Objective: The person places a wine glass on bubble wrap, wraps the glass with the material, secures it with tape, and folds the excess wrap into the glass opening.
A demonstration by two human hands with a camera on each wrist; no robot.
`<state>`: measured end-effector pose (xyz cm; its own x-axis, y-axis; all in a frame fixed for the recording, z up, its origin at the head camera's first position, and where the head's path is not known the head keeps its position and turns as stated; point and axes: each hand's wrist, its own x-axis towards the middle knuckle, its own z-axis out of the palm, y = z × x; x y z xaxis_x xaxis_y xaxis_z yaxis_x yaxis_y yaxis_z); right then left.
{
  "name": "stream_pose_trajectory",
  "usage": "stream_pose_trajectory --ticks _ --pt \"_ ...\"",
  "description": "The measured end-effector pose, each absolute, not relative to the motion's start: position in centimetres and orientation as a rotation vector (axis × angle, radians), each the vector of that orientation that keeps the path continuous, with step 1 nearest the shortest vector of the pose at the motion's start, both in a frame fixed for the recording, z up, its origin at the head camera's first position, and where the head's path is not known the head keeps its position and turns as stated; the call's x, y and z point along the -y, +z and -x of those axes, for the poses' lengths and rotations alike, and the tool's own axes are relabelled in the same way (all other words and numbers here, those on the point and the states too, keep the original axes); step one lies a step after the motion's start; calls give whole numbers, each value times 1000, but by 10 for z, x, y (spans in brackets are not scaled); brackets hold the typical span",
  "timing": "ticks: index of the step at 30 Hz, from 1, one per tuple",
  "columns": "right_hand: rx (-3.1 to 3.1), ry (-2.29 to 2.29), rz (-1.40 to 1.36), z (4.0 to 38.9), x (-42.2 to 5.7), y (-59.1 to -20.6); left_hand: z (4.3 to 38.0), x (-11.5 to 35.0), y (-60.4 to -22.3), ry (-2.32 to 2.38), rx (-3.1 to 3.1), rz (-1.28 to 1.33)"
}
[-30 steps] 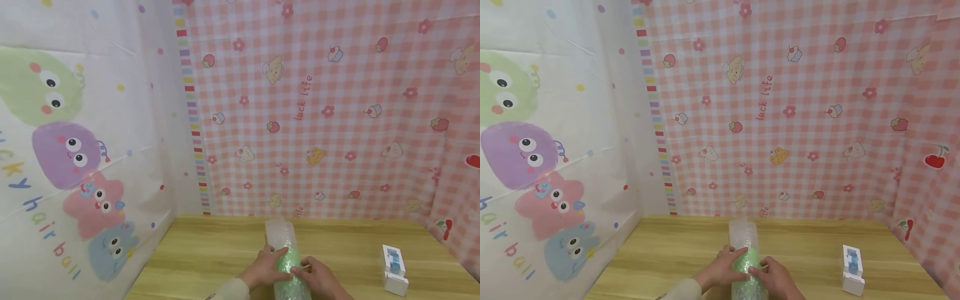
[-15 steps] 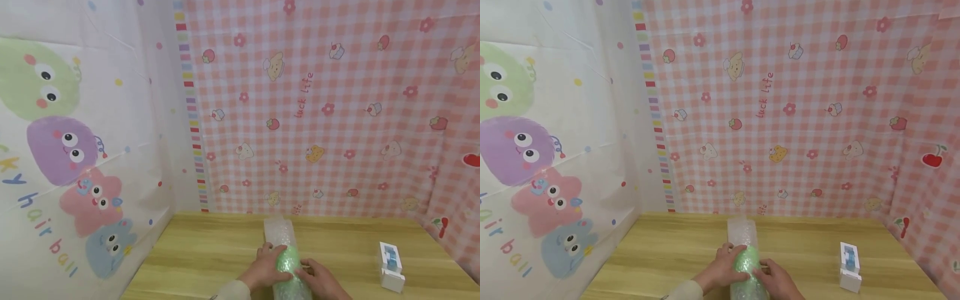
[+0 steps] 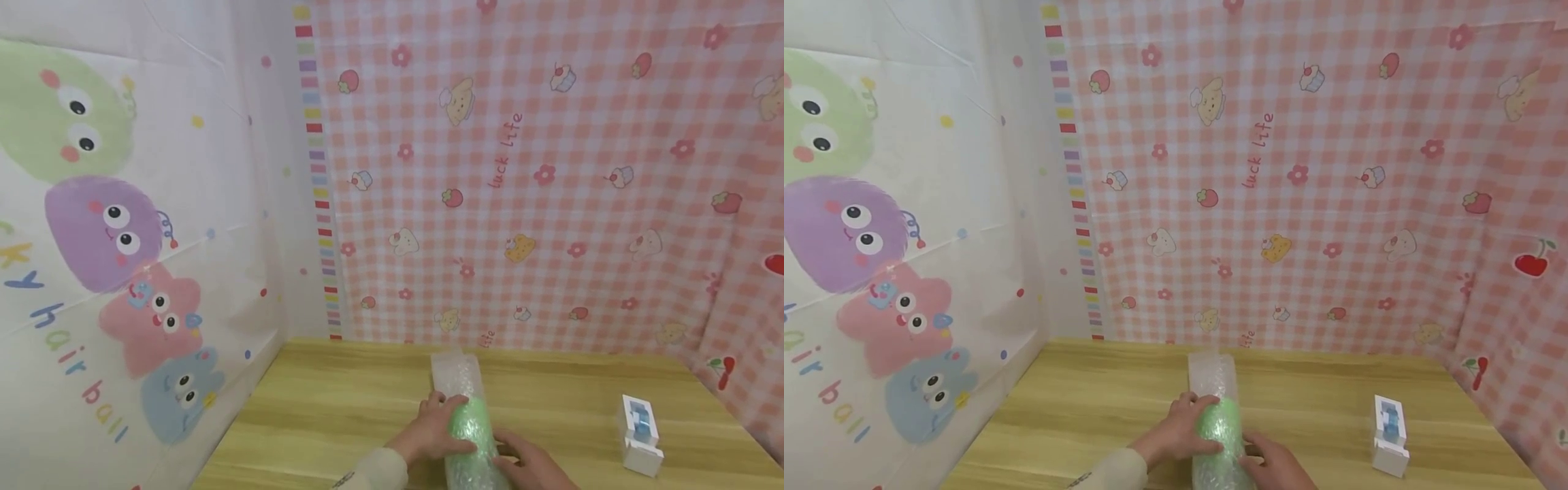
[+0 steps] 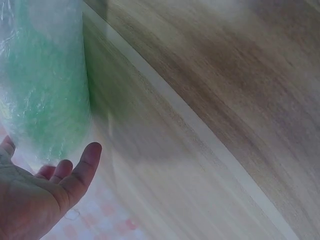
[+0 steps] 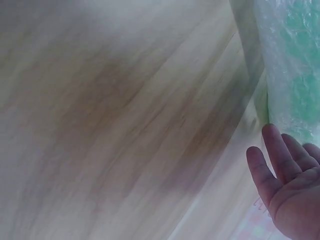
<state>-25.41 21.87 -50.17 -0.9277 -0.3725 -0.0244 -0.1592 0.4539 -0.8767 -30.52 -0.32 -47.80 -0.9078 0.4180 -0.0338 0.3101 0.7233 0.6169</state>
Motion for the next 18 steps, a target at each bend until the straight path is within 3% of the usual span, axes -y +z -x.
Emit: stream_pose_trajectory --ticks 5,18 --pt "-2343 -1524 548 249 -227 -504 303 5 -478 963 -2739 -591" --pt "-2517 -1343 266 245 -253 -500 305 7 -472 837 -2799 -656"
